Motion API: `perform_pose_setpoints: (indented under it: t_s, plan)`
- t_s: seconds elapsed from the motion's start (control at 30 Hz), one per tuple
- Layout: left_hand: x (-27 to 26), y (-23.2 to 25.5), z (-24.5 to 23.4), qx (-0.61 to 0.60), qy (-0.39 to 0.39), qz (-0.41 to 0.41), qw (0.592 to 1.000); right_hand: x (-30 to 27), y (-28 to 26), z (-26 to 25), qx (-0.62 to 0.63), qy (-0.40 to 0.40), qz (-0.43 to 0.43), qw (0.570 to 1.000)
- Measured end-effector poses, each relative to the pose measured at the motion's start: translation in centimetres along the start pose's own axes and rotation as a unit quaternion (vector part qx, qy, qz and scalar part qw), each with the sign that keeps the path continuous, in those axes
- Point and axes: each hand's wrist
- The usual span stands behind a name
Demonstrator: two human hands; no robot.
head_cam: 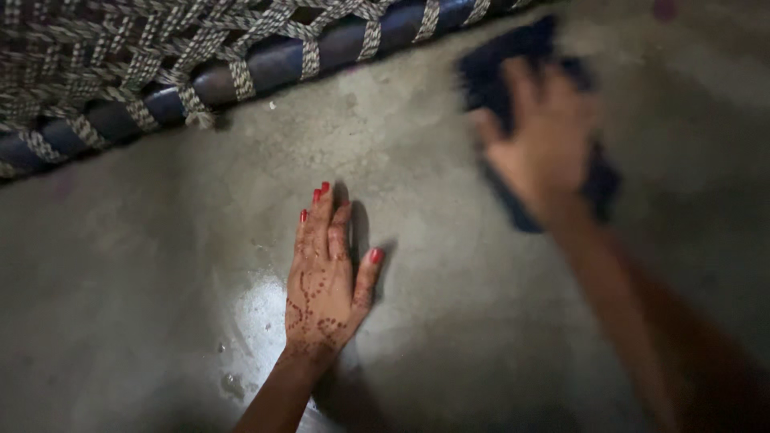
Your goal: The person wipes a concrete floor with a dark cloth, rinses and wrings the cloth in a bucket of water, and continues wiping different sections of the floor.
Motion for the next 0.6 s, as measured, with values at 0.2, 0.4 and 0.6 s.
perform_pose_setpoints:
  t_s: [0.2, 0.4, 0.6]
  plan:
    - [-1.1, 0.0, -0.8, -0.202, 0.091, -0.165, 0.961, -9.7, -14.2, -1.1, 0.07, -0.099, -0.155, 0.98]
    - [-3.7, 1.3, -1.6, -0.127, 0.016, -0.078, 0.989, -23.0, -11.0, -9.4, 0.176, -0.202, -0.198, 0.943]
    - [-3.4, 2.7, -1.1, -0.008, -0.023, -0.003, 1.0, -24.4, 4.6, -14.2, 0.009, -0.169, -0.018, 0.985]
Point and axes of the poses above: each hand's wrist, its own x-axis towards the middle knuckle, its own z-axis out of the palm, y = z × x, and after that the axes turned 15 degrees about x, right-handed
